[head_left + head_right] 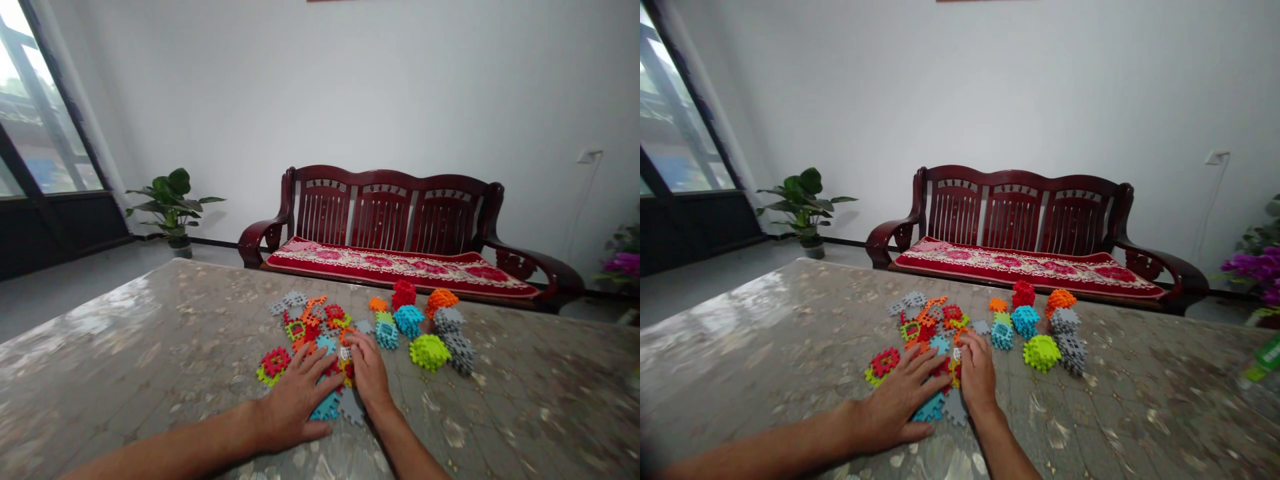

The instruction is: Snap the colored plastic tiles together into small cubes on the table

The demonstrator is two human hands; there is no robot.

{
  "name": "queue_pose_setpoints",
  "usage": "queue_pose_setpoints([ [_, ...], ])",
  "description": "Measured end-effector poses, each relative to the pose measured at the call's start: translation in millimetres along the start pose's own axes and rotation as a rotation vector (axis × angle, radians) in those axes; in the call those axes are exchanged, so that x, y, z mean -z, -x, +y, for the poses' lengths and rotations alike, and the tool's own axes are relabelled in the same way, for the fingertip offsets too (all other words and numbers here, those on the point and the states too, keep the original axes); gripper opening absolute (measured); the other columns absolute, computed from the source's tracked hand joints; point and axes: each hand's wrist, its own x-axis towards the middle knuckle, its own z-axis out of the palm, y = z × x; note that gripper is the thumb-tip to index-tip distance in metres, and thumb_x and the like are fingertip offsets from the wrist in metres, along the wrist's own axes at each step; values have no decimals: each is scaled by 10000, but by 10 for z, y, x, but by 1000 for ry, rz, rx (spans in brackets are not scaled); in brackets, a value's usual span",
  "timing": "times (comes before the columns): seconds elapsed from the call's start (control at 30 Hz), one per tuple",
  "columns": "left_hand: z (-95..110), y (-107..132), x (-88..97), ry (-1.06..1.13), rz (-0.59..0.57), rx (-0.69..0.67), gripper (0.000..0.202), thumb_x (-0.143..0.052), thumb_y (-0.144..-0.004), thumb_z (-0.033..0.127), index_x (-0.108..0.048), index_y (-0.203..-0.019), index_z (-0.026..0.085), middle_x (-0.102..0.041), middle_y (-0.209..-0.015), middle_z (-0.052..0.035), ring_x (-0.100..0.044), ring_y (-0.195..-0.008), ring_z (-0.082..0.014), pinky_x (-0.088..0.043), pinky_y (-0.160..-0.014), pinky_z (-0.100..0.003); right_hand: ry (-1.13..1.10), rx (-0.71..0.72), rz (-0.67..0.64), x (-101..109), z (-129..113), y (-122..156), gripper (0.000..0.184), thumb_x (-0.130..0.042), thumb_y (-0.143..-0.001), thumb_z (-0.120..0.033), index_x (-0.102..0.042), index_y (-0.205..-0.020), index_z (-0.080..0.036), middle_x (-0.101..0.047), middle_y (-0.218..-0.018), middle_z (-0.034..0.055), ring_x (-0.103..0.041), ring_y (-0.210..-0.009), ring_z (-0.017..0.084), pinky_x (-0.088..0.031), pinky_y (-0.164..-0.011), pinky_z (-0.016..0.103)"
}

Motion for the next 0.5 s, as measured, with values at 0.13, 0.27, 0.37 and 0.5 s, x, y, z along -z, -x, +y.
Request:
queue_pose_setpoints([
  [0.13,-132,-53,-77,-33,45,84,721,-675,-812,449,-404,-1470,336,-407,-1558,-89,-314,-1443,-358,-128,-1177,-652,20,2,-37,5,-43,11,318,-448,-899,-339,-746,-945,-238,-697,-1124,64,-588,-1140,221,-389,-1066,375],
  [0.27,-169,-68,-101,10,111,140,597,-596,-886,421,-426,-1454,357,-458,-1526,-61,-342,-1433,-311,-128,-1197,-596,-11,-8,-72,15,-63,11,318,-461,-904,-356,-743,-987,-233,-696,-1135,65,-599,-1127,223,-407,-1054,378],
  [0.37,-181,-53,-74,55,156,149,530,-559,-912,422,-463,-1429,354,-490,-1501,-54,-379,-1413,-283,-160,-1203,-544,-72,-14,-68,32,-57,14,311,-494,-899,-385,-735,-1015,-226,-693,-1158,69,-596,-1137,227,-404,-1062,387],
  [0.5,-396,-25,24,77,197,279,454,-495,-939,447,-521,-1380,340,-523,-1473,-53,-430,-1376,-261,-198,-1195,-503,-99,-30,-52,60,-46,34,350,-497,-906,-435,-714,-1077,-221,-680,-1202,74,-579,-1166,230,-394,-1069,397],
])
